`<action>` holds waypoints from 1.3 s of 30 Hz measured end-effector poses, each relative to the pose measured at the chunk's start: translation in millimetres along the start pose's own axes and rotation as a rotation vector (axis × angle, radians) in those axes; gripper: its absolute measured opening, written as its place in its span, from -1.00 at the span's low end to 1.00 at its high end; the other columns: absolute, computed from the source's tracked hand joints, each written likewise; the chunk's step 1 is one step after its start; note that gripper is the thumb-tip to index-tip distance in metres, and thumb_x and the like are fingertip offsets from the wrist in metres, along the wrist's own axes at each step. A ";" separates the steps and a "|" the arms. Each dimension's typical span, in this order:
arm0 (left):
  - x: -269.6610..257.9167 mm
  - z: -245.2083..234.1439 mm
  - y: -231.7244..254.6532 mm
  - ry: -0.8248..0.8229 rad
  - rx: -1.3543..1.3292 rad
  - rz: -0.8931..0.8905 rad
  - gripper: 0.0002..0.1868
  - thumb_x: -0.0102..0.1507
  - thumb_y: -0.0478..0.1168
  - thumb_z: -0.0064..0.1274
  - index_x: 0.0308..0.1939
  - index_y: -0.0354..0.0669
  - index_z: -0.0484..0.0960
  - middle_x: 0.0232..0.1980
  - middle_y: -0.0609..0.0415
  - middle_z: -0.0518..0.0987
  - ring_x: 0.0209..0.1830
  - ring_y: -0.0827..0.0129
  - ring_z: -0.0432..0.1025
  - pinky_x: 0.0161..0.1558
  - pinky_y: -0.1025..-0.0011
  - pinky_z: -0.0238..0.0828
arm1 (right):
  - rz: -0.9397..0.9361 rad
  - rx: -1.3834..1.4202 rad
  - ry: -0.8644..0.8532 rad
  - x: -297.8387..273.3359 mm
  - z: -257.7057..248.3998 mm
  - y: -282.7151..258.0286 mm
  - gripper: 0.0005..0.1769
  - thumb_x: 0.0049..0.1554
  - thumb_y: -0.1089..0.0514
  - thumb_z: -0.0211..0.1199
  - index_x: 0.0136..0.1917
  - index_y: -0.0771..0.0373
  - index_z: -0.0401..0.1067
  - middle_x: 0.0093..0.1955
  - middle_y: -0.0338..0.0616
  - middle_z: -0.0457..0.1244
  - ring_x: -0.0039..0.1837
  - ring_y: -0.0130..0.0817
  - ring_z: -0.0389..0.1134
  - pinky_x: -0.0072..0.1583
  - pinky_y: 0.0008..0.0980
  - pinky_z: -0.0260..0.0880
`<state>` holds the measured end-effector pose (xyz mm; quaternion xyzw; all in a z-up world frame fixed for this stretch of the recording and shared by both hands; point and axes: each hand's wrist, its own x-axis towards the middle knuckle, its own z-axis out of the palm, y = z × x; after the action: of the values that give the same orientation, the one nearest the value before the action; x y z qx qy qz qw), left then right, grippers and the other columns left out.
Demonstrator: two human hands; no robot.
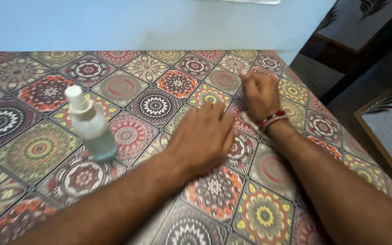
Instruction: The person wipes a patterned table surface with a cloth. They spray liquid from a bottle onto the table and continue wiping the surface with the cloth.
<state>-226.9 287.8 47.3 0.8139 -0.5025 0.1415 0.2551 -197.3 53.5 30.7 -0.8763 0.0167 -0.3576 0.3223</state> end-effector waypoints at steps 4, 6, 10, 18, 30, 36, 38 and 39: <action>24.6 14.8 -24.9 -0.082 0.112 -0.106 -0.33 0.34 0.09 -0.20 0.32 -0.41 0.33 0.35 -0.37 0.31 0.43 -0.11 0.11 0.37 -0.02 -0.04 | -0.018 -0.148 0.086 36.9 -18.4 59.3 -0.45 0.31 -0.02 0.11 -0.39 0.39 0.35 -0.52 -0.15 0.05 -0.38 -0.38 0.05 -0.28 -0.17 0.00; 29.8 23.9 -30.0 -0.224 0.088 -0.133 -0.29 0.36 0.10 -0.35 0.47 -0.30 0.13 0.53 -0.29 0.09 0.57 -0.09 -0.09 0.42 -0.03 -0.30 | 0.000 -0.179 0.089 51.9 -30.2 86.7 -0.47 0.34 -0.02 0.08 -0.34 0.40 0.35 -0.48 -0.10 0.08 -0.34 -0.43 0.10 -0.26 -0.16 0.09; 27.7 30.8 -29.2 -0.315 0.091 -0.155 -0.27 0.37 0.11 -0.49 0.51 -0.25 0.00 0.64 -0.24 -0.04 0.60 -0.03 -0.22 0.48 -0.01 -0.45 | -0.010 -0.377 0.080 85.4 -34.2 122.8 -0.41 0.45 -0.12 0.09 -0.21 0.39 0.47 -0.39 0.05 0.22 -0.33 -0.22 0.27 -0.13 -0.13 0.26; 23.1 36.3 -30.6 -0.147 0.042 -0.132 -0.25 0.35 0.09 -0.37 0.50 -0.37 0.14 0.56 -0.38 0.10 0.62 -0.14 -0.10 0.54 -0.09 -0.35 | 0.045 -0.341 0.099 159.9 13.4 182.7 -0.43 0.37 -0.07 0.08 -0.29 0.38 0.51 -0.35 0.12 0.27 -0.25 -0.07 0.32 -0.09 -0.06 0.29; 21.7 34.5 -32.0 -0.127 0.000 -0.140 -0.28 0.33 0.08 -0.26 0.45 -0.35 0.25 0.51 -0.34 0.21 0.58 -0.10 0.01 0.51 -0.09 -0.30 | -0.245 0.325 0.113 149.8 126.9 114.8 -0.57 0.31 -0.07 -0.24 -0.29 0.14 0.22 -0.35 -0.31 0.10 -0.29 -0.44 0.12 -0.21 -0.42 0.15; 25.3 16.3 -32.1 -0.050 -0.138 -0.210 -0.53 0.22 -0.19 -0.08 0.18 -0.27 0.56 0.25 -0.23 0.50 0.37 0.00 0.32 0.49 -0.03 -0.01 | 0.145 0.602 -0.053 101.6 91.5 48.6 -0.43 0.24 -0.14 -0.25 -0.49 0.14 0.17 -0.56 -0.29 -0.03 -0.48 -0.47 -0.08 -0.38 -0.40 -0.15; 19.5 15.9 -32.7 0.033 -0.248 -0.261 -0.68 0.17 -0.27 -0.07 -0.04 -0.23 0.66 0.08 -0.16 0.58 0.14 -0.03 0.45 0.25 0.05 0.32 | 0.344 0.851 -0.032 74.1 73.3 39.4 -0.48 0.25 -0.15 -0.18 -0.44 0.12 0.18 -0.54 -0.29 0.00 -0.49 -0.48 -0.08 -0.39 -0.40 -0.17; 19.1 14.5 -34.1 0.055 -0.255 -0.264 -0.73 0.18 -0.26 -0.05 -0.10 -0.23 0.65 0.03 -0.16 0.58 0.10 -0.03 0.46 0.20 0.05 0.35 | 0.371 0.830 -0.035 63.1 63.2 33.8 -0.44 0.26 -0.19 -0.22 -0.45 0.11 0.17 -0.55 -0.31 -0.01 -0.50 -0.50 -0.10 -0.41 -0.40 -0.20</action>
<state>-188.2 277.9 35.3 0.8296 -0.3980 0.0640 0.3863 -103.3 45.2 16.2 -0.6610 0.0231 -0.2553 0.7052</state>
